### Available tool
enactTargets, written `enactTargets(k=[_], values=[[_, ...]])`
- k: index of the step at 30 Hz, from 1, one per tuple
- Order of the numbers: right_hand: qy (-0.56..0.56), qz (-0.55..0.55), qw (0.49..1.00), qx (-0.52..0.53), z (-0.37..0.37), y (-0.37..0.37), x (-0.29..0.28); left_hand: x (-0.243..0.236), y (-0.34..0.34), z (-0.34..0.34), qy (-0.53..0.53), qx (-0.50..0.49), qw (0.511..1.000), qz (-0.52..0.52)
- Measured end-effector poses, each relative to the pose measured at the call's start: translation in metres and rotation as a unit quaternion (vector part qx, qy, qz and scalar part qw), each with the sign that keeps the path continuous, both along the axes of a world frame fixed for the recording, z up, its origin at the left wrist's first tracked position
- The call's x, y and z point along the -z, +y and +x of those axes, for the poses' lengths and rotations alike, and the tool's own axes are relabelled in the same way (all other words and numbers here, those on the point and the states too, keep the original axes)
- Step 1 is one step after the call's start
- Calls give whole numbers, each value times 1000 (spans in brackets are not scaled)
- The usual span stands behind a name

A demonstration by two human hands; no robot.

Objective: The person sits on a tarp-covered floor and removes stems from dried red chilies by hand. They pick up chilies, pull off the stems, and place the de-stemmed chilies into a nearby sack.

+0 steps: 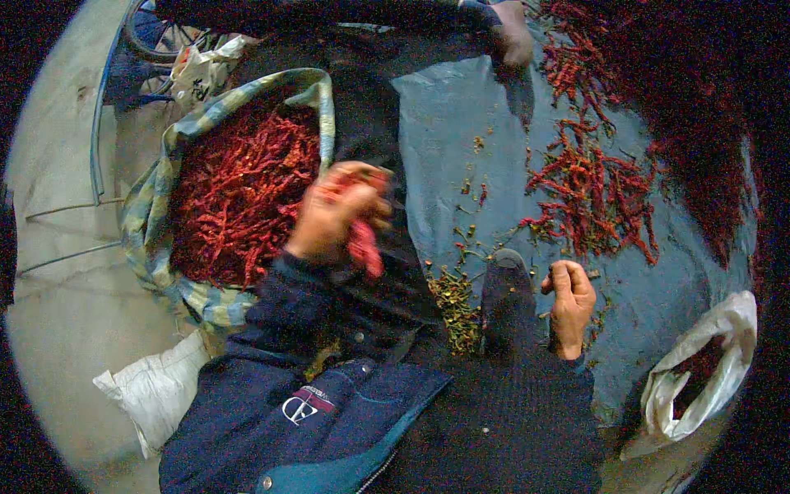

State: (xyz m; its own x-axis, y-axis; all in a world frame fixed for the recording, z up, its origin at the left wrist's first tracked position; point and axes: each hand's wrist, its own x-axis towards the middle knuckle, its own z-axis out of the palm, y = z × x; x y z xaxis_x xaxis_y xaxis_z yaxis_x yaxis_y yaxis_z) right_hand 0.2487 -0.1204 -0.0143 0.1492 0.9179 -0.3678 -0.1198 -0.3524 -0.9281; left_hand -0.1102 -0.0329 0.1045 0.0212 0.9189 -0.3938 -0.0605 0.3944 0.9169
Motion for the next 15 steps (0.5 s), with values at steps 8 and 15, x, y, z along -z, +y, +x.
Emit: enactTargets(k=[8,15], values=[[-83,-43,995,-17,6,-17,8,-43,-38,-252,852,117,489,145],[-254,22,963,-84,6,-11,5,49,-85,-306,814,104,548,163]])
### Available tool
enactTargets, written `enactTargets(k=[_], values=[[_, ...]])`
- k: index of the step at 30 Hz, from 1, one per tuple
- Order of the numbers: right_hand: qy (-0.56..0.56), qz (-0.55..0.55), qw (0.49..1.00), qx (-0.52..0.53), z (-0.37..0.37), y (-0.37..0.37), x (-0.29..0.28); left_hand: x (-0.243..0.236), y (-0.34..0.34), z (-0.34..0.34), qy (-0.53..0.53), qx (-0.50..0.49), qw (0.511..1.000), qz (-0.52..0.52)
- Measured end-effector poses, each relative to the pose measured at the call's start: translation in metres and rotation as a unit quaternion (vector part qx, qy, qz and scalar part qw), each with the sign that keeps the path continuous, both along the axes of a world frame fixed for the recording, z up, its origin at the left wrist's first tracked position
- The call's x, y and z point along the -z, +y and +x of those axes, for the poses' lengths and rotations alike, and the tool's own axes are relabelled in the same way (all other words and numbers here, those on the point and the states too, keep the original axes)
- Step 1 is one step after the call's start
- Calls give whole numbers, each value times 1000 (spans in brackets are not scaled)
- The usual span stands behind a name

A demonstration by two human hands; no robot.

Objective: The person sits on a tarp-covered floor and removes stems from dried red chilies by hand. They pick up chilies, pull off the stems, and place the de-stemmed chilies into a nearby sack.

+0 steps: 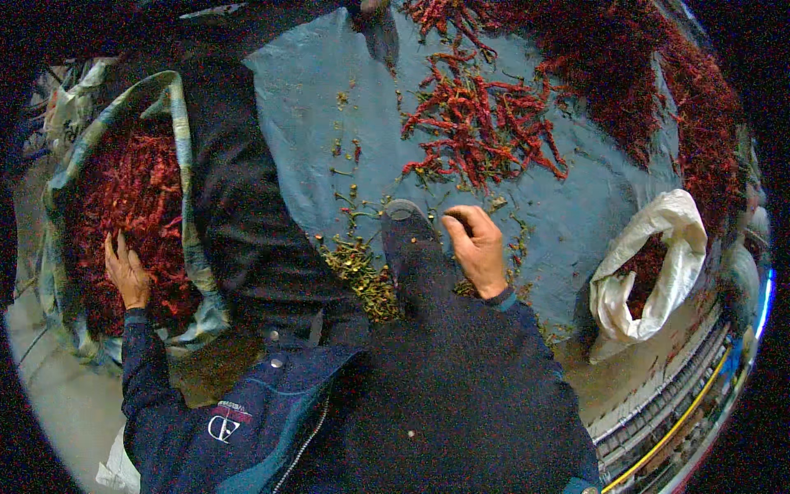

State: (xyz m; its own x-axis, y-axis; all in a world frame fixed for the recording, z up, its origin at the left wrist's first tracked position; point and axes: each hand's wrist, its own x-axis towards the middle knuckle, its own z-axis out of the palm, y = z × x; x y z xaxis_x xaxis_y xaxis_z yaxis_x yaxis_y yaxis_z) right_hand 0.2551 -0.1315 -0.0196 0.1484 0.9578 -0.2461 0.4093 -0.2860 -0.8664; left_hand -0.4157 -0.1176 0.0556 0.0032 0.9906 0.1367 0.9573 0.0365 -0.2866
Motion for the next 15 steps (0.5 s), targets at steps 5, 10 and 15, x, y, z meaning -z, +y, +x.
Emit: enactTargets(k=[5,10,15], values=[[-117,140,967,-177,-30,57,17,19,6,-54,-31,13,999,22],[-295,127,889,-327,-49,99,49,-6,26,-22,-109,-33,993,-34],[-269,185,894,-307,-38,108,38,-79,10,7,-443,-100,890,-34]])
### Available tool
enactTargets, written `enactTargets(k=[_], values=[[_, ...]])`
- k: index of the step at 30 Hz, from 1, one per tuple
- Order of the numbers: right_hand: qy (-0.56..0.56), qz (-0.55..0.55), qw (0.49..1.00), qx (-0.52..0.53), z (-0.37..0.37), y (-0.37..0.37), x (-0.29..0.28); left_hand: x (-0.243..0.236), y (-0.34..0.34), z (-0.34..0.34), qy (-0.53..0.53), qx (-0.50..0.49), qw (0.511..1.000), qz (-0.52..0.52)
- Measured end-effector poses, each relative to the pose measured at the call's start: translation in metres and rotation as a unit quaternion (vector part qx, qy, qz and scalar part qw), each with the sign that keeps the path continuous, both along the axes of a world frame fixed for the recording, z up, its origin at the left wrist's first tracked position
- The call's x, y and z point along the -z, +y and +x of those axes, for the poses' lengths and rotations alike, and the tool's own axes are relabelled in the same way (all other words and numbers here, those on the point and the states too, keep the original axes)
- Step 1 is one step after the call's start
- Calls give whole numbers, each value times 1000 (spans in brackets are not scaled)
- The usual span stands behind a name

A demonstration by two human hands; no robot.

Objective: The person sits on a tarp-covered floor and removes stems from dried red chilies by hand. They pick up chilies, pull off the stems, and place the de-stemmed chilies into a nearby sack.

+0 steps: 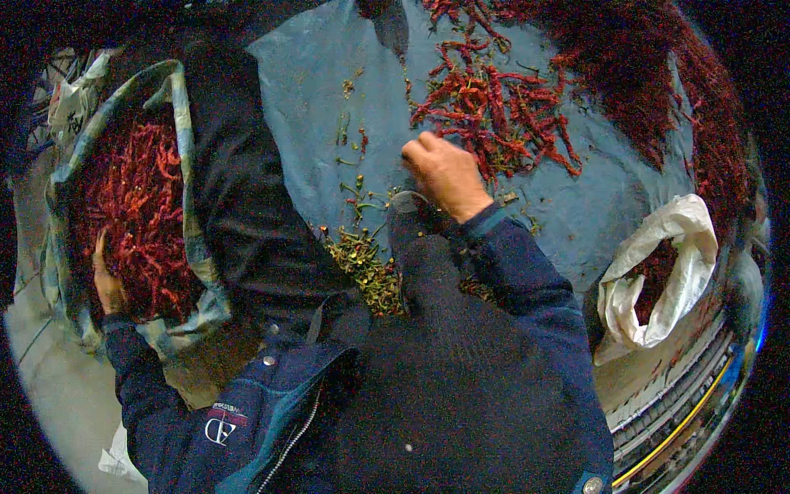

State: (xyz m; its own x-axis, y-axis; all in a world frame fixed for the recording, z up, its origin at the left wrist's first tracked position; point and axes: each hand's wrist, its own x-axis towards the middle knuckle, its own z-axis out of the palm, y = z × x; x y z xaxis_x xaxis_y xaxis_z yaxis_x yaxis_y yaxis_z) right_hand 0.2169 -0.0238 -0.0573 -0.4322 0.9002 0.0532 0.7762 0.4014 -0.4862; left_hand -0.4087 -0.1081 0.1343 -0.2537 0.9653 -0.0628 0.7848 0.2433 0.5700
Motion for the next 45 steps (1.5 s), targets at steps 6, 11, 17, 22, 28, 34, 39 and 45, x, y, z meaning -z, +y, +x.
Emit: enactTargets(k=[6,11,17,22,28,34,39,45], values=[[167,94,968,163,28,4,-54,-31,-14,-11,387,54,921,8],[431,-112,851,280,30,-13,-65,-41,22,96,451,147,874,99],[515,-284,767,257,-8,-30,-66,47,60,340,-59,307,948,67],[546,-300,740,255,-20,-39,-59,112,67,413,-98,346,930,68],[532,-334,748,214,-15,-38,-57,111,57,424,-222,269,937,-5],[496,-311,791,176,-21,-44,-57,101,51,423,-325,183,925,-69],[584,-441,663,155,-14,-45,-57,107,56,406,-483,211,828,-192],[609,-491,600,168,-12,-54,-34,142,57,386,-559,53,784,-266]])
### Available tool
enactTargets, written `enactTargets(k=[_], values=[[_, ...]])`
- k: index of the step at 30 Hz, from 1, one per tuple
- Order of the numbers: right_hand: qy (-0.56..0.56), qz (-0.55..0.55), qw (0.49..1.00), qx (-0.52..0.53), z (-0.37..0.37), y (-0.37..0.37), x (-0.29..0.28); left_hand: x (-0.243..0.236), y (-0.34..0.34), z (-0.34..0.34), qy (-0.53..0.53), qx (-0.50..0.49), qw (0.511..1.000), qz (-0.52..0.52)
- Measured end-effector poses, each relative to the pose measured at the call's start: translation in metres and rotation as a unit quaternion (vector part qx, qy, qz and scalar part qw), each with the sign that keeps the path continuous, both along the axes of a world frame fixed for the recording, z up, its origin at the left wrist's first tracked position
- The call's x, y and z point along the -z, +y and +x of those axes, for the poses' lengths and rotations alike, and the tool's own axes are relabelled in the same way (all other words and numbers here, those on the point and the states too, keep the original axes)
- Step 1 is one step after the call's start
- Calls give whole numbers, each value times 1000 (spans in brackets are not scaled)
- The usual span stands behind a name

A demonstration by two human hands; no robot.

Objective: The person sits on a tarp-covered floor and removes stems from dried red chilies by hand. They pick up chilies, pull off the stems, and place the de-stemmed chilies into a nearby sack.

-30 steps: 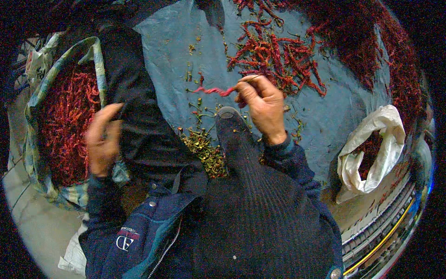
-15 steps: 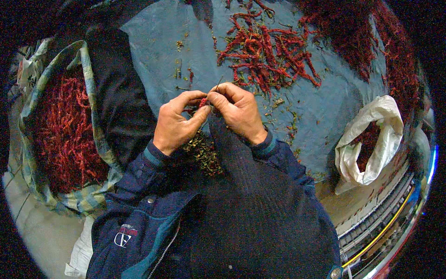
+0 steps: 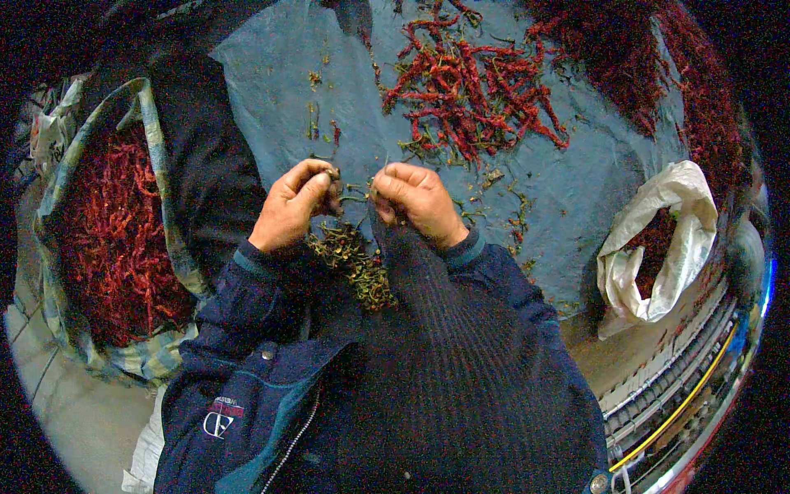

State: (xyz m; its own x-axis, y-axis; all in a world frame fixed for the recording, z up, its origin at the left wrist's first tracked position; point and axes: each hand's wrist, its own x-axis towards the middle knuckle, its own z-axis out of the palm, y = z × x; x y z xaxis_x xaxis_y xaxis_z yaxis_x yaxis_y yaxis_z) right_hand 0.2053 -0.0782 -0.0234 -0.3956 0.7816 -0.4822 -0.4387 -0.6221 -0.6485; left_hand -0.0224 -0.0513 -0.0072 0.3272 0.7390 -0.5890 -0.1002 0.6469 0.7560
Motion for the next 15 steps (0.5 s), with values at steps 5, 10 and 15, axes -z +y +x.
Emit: enactTargets(k=[5,10,15], values=[[-270,140,907,-292,-12,-15,-12,34,22,-6,337,82,915,207],[-348,161,908,-170,-14,-7,-12,47,53,21,545,150,786,252],[-359,157,915,-99,-7,-5,0,61,56,25,523,149,798,260]])
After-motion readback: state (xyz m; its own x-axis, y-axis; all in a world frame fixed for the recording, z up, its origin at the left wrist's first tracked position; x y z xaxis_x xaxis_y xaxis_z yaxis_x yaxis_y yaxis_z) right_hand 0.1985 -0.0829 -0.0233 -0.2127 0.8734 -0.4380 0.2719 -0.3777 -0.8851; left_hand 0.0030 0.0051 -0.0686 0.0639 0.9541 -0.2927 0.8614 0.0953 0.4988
